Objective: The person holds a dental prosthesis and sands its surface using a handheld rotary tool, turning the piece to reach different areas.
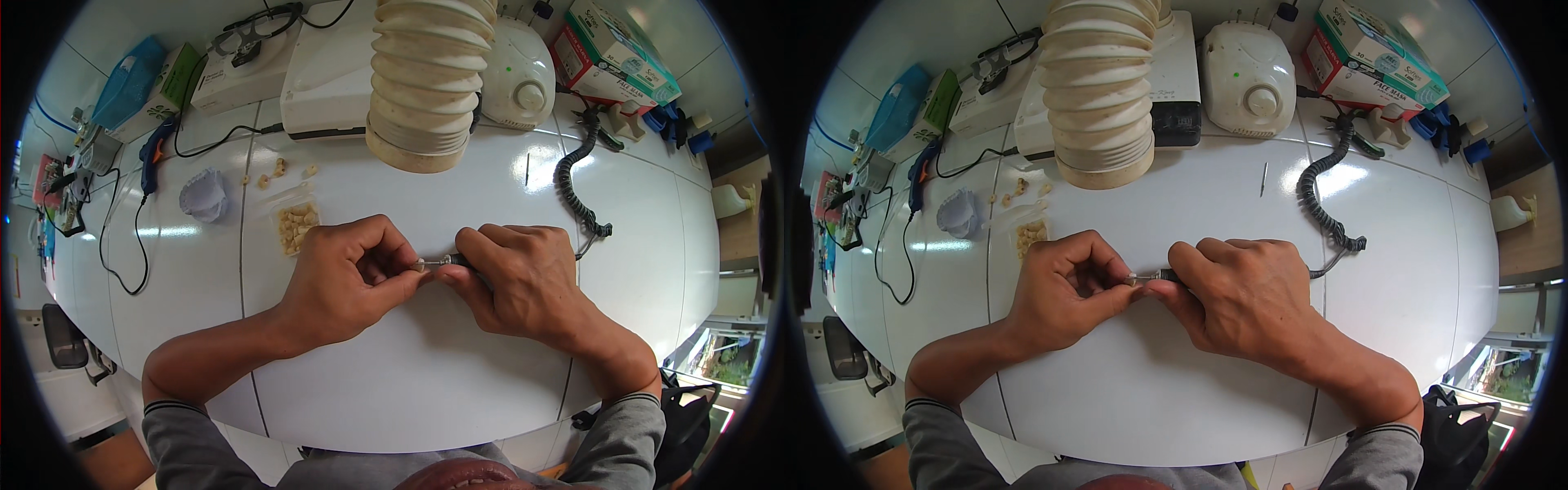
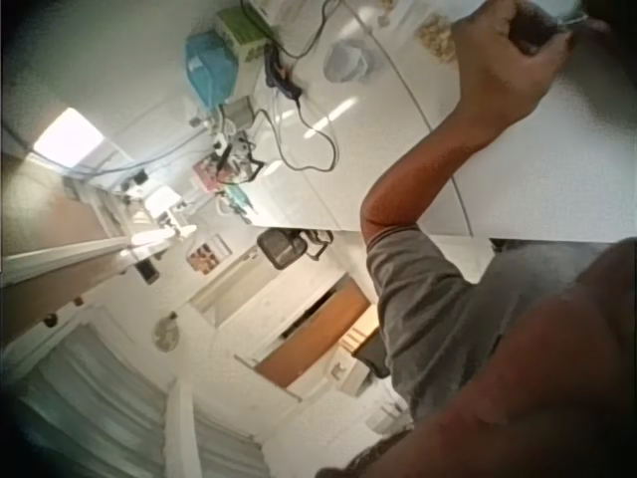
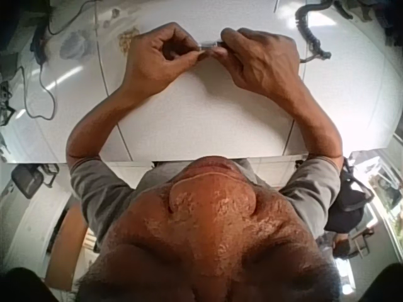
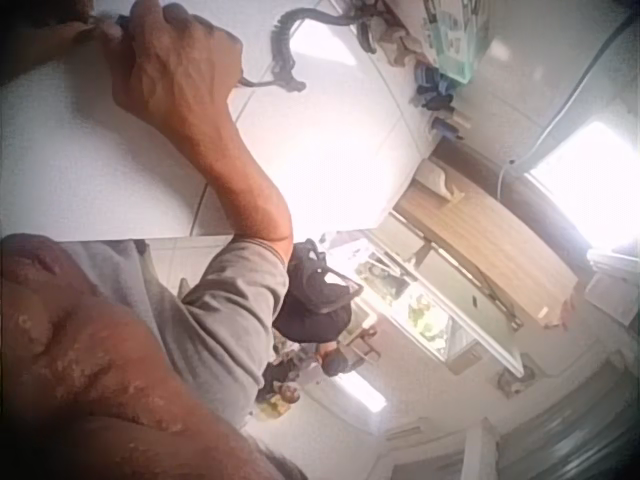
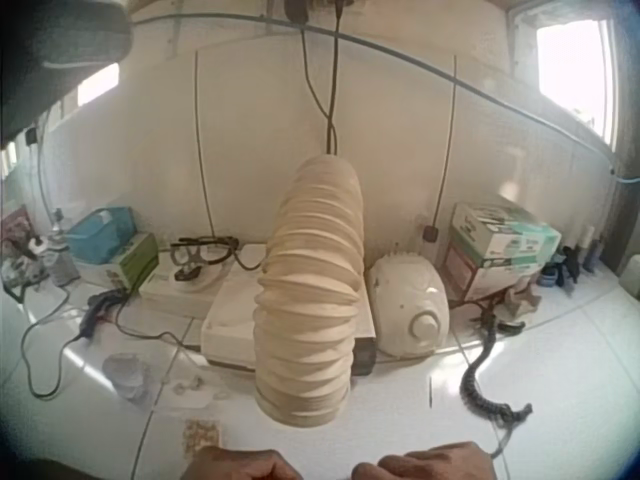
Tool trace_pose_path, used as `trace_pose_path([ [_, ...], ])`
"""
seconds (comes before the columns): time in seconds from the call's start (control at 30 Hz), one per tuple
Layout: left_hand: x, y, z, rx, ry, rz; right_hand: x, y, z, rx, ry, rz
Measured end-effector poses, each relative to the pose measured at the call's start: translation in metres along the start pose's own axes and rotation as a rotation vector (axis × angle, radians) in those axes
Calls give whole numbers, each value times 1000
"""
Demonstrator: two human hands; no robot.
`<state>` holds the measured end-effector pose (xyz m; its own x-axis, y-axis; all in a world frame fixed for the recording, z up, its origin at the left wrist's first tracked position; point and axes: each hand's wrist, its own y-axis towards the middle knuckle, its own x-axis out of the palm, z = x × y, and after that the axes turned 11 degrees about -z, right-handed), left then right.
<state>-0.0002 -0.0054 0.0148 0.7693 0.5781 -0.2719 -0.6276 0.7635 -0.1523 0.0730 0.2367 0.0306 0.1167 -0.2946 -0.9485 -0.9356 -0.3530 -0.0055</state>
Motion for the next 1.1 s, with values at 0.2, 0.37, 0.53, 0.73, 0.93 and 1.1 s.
trace_pose_path([
  [0.2, 0, 1, 3, -16, -16, -7, 1, 0, 1, 9, 11, -3],
  [0.37, 0, 0, 2, -17, -12, -14, 1, 0, 0, -1, 4, -9],
  [0.53, 0, 0, 1, -6, -15, -8, 1, -1, 1, 4, -3, -4],
  [0.73, 1, 0, 2, -1, -3, -11, 2, 0, 1, -5, 0, -4],
  [0.93, 0, 0, 2, 5, 19, -12, 1, 0, 1, 0, -3, -13],
  [1.1, 0, 0, 2, -1, -4, -13, 2, 0, 1, -5, -2, -3],
])
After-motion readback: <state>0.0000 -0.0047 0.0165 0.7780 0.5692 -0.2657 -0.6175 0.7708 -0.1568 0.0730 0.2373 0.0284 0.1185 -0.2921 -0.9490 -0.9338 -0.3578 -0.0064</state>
